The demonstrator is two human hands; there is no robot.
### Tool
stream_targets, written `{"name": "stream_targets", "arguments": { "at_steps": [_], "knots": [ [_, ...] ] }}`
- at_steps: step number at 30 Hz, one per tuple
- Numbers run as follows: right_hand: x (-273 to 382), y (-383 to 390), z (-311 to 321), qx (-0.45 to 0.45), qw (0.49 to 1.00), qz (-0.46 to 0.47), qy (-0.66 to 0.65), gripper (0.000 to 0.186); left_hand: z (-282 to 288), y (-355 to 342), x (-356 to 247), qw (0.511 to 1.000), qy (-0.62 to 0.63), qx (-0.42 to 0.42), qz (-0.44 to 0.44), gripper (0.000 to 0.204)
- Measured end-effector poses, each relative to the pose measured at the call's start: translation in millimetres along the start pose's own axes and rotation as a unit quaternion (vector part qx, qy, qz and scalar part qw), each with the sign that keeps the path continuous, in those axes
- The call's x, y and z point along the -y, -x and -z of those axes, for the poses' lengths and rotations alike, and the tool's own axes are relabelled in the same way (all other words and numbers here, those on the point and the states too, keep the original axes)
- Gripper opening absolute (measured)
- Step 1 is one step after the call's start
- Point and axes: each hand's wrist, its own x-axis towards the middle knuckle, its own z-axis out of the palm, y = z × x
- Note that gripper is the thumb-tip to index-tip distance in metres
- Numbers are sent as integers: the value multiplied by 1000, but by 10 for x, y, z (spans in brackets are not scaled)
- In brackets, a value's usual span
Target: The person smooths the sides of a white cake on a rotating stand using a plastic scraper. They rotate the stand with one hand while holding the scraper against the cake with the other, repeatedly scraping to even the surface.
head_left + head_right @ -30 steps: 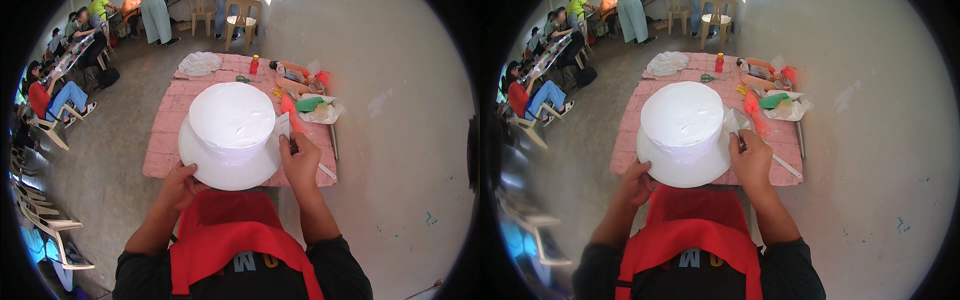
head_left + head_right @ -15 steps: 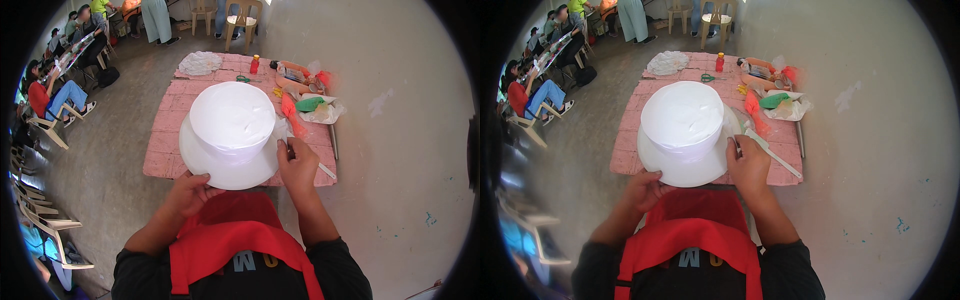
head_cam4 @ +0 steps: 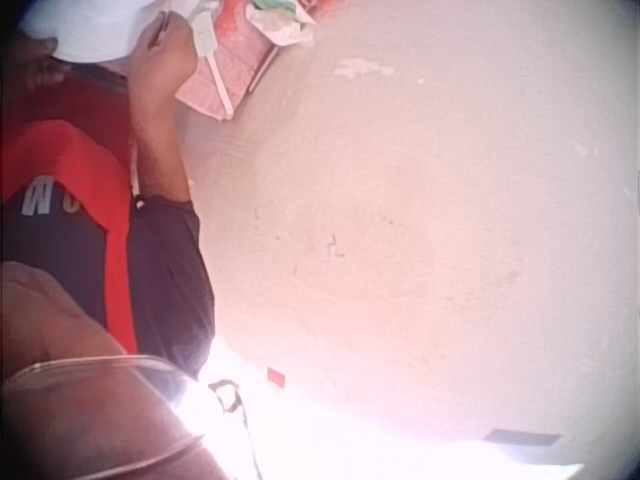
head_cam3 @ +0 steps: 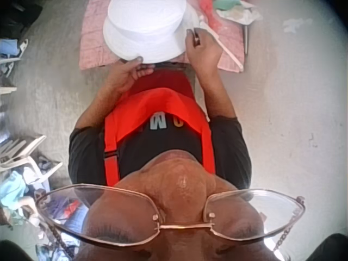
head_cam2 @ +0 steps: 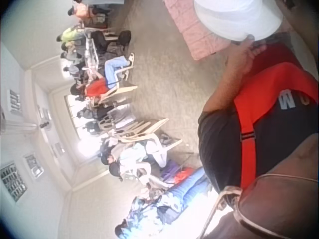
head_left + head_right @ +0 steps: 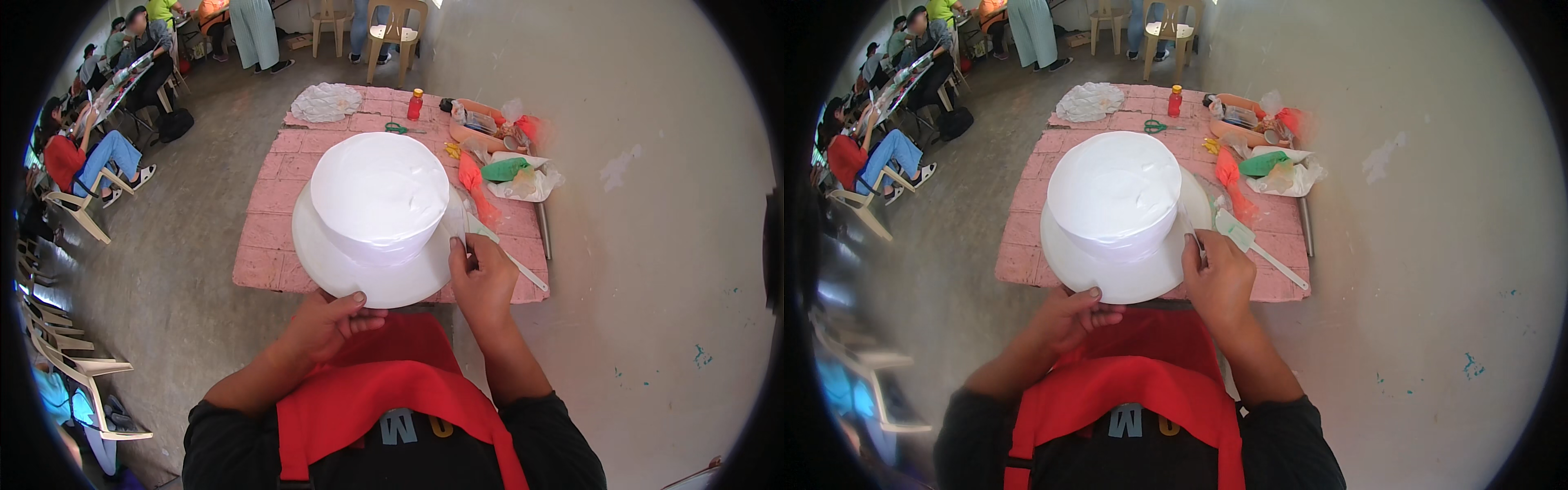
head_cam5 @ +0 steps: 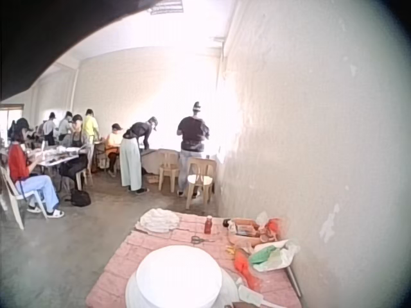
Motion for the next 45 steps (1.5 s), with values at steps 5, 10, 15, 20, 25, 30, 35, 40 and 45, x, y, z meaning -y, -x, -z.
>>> {"name": "stream_targets", "arguments": {
  "at_steps": [5, 10, 15, 20, 25, 30, 35, 40, 45],
  "knots": [
    [26, 40, 10, -5, 1000, 11, -11, 12, -34, -18, 52, 1000, -10, 8, 24, 41],
    [63, 89, 52, 5, 1000, 6, -8, 13, -92, -46, 93, 998, -29, 18, 51, 34],
    [134, 132, 100, 2, 1000, 9, -15, 11, -106, -89, 148, 996, -46, 19, 74, 32],
    [181, 165, 173, -1, 1000, 24, -3, 12, -104, -81, 153, 993, -80, 41, 71, 38],
    [106, 13, 227, -22, 1000, 3, 18, 11, 153, 14, -52, 990, -126, 30, 59, 54],
    [-46, -215, 104, -24, 1000, -14, 13, 10, 389, -8, -308, 998, -56, 3, -6, 54],
    [-91, -333, -31, -11, 999, -42, -12, 10, 300, -73, -381, 996, -60, -27, -68, 49],
    [-50, -284, -73, -11, 999, -20, -26, 10, 347, -85, -313, 996, -25, -14, -82, 48],
    [0, -237, -45, 8, 999, -27, -20, 10, 237, -43, -239, 998, 2, -10, -69, 50]
  ]
}}
